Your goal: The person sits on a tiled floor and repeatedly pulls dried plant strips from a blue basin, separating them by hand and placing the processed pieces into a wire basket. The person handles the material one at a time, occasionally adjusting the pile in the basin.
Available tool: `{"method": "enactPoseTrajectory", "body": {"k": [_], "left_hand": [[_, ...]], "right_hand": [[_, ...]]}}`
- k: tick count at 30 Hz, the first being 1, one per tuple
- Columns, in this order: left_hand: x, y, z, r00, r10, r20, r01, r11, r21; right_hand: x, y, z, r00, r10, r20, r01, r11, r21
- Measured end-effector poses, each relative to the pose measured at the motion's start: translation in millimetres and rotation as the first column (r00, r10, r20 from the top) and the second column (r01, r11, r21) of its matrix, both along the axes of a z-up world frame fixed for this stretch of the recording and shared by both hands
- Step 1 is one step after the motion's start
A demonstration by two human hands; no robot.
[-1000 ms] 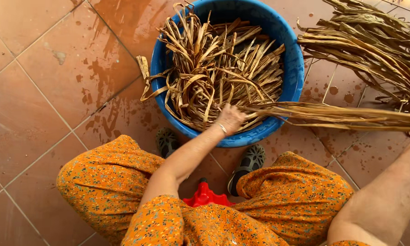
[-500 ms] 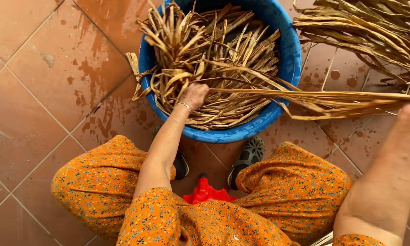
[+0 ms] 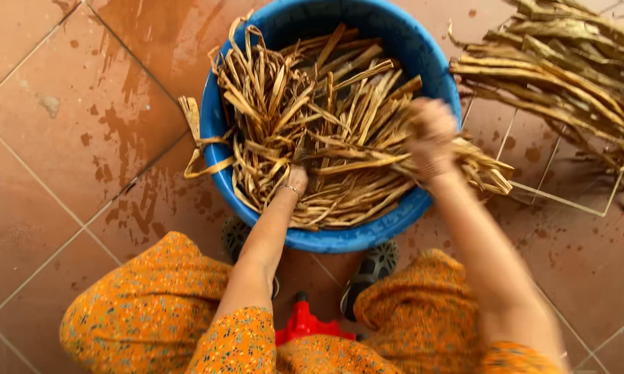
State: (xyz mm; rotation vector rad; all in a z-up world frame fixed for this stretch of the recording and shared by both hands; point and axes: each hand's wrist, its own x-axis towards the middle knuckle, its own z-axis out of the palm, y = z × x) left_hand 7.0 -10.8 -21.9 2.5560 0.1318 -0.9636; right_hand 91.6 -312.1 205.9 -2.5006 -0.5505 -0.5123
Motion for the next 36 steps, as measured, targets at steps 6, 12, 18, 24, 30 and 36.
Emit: {"method": "enactPoseTrajectory", "body": {"k": [6, 12, 18, 24, 30, 36], "left_hand": [[55, 17, -43, 0.998, 0.037, 0.048, -0.039, 0.998, 0.041], [60, 11, -53, 0.996, -0.025, 0.085, 0.018, 0.997, 0.073], [36, 2, -27, 0.987, -0.160, 0.021, 0.160, 0.987, 0.018], [13, -2, 112, 0.851, -0.501, -0.157, 0.510, 0.860, 0.025], [41, -1, 276, 0.946, -0.324, 0.017, 0.323, 0.935, -0.150], [41, -22, 364, 0.888, 0.284, 0.362, 0.264, 0.329, -0.907]], "right_hand": [[-77, 108, -123, 0.922, -0.219, -0.321, 0.178, 0.972, -0.151], [-50, 91, -227, 0.471, -0.192, -0.861, 0.078, 0.981, -0.176], [-32, 76, -231, 0.596, 0.016, -0.803, -0.255, 0.952, -0.170], [9, 59, -62, 0.153, 0.033, -0.988, 0.226, 0.972, 0.067], [7, 73, 110, 0.596, 0.549, -0.587, 0.313, 0.514, 0.798], [-19, 92, 190, 0.613, 0.702, -0.361, 0.365, 0.153, 0.918]]}}
